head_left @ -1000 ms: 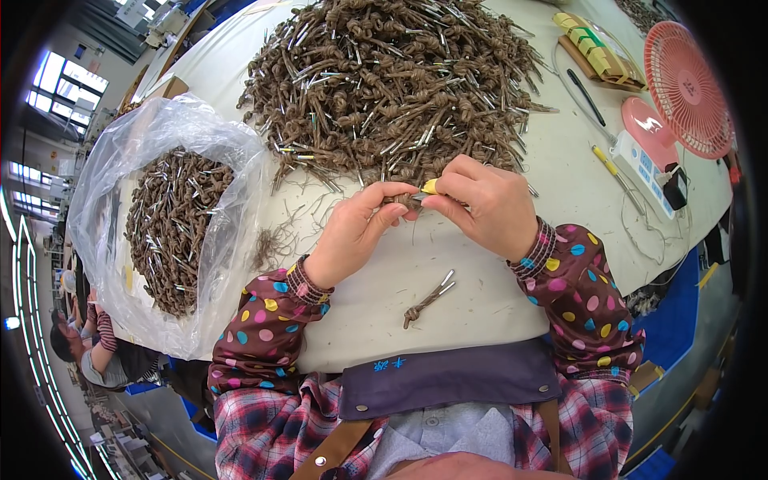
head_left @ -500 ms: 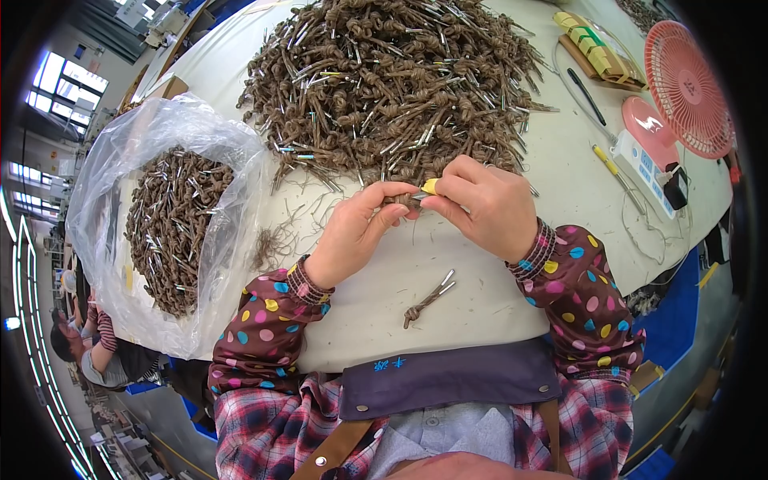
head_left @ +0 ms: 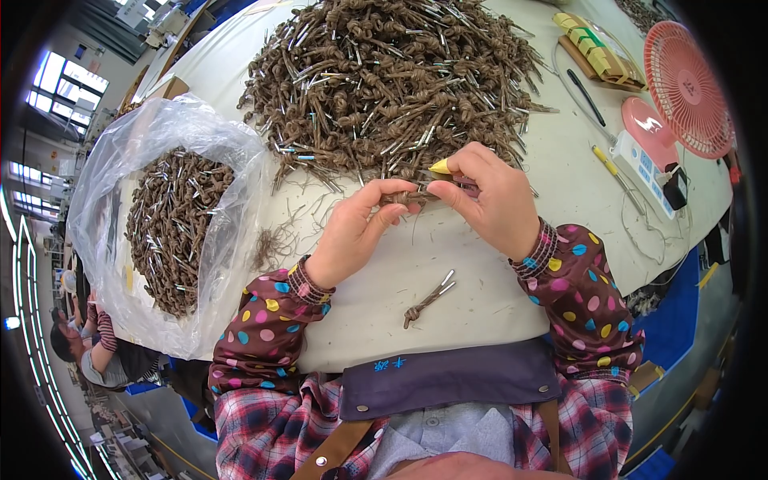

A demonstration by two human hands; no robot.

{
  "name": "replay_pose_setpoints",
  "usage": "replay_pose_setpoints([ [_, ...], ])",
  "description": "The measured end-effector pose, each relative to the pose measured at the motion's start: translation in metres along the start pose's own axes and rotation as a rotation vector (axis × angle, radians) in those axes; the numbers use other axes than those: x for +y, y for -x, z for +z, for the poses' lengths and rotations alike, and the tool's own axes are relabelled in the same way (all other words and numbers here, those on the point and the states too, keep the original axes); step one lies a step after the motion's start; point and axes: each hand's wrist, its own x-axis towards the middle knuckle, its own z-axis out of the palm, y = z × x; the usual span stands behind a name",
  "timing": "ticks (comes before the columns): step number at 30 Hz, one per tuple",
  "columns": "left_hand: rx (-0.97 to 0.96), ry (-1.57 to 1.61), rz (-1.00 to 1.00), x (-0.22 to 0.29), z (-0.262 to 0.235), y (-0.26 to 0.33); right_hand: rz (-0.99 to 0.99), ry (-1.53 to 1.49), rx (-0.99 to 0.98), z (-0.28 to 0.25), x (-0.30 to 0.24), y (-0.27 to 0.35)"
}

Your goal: Assembling leather tassels or hardware components in a workshop.

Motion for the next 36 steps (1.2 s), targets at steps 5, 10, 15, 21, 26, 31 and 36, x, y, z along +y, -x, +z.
replay_pose_setpoints([
  [5,0.017,-0.057,0.020,0.0018,0.0001,-0.0006,-0.027,0.087,-0.036,0.0024,0.0011,0.0033],
  [10,0.015,-0.065,0.031,0.0016,0.0001,-0.0012,-0.155,0.246,-0.061,-0.0011,-0.0020,0.0026],
  [15,0.023,-0.041,0.037,0.0008,0.0012,-0.0006,-0.225,0.267,-0.040,-0.0030,-0.0017,0.0014],
  [21,0.008,-0.045,0.039,-0.0001,0.0003,-0.0002,-0.260,0.280,-0.066,-0.0045,0.0004,0.0017],
  [26,0.035,-0.079,0.016,0.0019,0.0001,-0.0003,-0.266,0.280,-0.120,-0.0070,0.0019,0.0001],
  [31,0.026,0.008,0.009,-0.0023,0.0012,-0.0011,-0.101,0.106,-0.067,-0.0050,0.0042,-0.0002],
  [36,0.014,0.067,0.003,-0.0057,-0.0002,-0.0008,0.008,-0.078,-0.118,-0.0059,0.0011,-0.0021],
])
